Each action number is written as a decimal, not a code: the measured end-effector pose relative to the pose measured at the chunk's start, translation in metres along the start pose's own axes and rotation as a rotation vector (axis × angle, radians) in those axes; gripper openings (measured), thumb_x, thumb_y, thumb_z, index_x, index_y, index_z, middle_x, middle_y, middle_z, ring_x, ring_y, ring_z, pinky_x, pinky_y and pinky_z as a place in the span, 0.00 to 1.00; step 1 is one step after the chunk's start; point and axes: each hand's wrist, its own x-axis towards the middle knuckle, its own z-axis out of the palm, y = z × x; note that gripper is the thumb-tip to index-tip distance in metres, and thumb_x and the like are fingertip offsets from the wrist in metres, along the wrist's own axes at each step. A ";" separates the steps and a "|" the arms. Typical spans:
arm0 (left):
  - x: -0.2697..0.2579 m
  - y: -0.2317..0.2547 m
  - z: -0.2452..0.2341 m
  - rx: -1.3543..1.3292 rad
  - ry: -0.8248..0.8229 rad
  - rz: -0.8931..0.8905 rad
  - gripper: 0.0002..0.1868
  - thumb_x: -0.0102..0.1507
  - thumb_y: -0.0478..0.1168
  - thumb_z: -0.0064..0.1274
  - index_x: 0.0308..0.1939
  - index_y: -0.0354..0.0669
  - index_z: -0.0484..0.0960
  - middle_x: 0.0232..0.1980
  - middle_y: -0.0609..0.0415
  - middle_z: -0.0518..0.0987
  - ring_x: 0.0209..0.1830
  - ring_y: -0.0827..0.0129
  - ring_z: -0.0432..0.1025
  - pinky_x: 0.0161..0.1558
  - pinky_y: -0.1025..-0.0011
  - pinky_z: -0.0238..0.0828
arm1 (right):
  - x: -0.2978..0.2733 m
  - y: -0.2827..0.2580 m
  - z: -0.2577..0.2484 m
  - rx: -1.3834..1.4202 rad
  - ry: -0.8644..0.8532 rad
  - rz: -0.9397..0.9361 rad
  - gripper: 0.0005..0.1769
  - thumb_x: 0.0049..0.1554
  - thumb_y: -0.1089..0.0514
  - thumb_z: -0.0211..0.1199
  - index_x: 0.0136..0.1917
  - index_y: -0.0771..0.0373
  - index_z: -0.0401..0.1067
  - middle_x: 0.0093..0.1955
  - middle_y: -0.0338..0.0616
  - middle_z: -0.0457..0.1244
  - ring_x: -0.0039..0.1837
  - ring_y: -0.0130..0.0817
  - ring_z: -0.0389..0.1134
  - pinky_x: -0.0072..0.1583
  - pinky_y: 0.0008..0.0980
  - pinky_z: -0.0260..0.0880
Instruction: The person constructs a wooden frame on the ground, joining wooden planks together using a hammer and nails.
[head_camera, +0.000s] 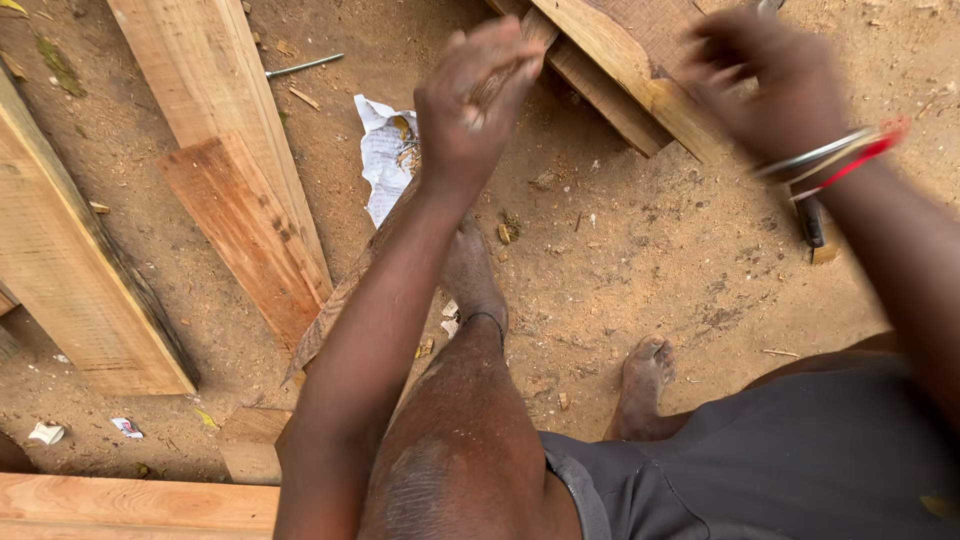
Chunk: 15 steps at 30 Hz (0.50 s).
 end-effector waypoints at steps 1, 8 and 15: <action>0.009 -0.010 0.007 0.026 0.014 0.027 0.06 0.69 0.42 0.63 0.50 0.55 0.86 0.55 0.57 0.86 0.61 0.65 0.78 0.72 0.52 0.63 | -0.009 0.026 -0.014 -0.097 0.008 0.068 0.06 0.69 0.67 0.68 0.59 0.69 0.74 0.50 0.53 0.71 0.55 0.38 0.74 0.58 0.33 0.78; 0.024 -0.027 0.038 0.160 0.119 0.130 0.07 0.66 0.44 0.63 0.46 0.51 0.85 0.44 0.57 0.84 0.51 0.66 0.76 0.56 0.59 0.68 | -0.125 0.117 0.013 -0.368 -0.075 0.554 0.19 0.67 0.50 0.72 0.60 0.66 0.73 0.52 0.50 0.68 0.51 0.40 0.71 0.50 0.41 0.74; 0.023 -0.034 0.047 0.244 0.097 0.087 0.07 0.66 0.45 0.64 0.37 0.51 0.83 0.34 0.61 0.79 0.42 0.66 0.73 0.51 0.57 0.65 | -0.152 0.118 0.043 -0.588 -0.090 0.580 0.21 0.61 0.50 0.72 0.61 0.60 0.69 0.46 0.42 0.68 0.51 0.40 0.70 0.45 0.42 0.70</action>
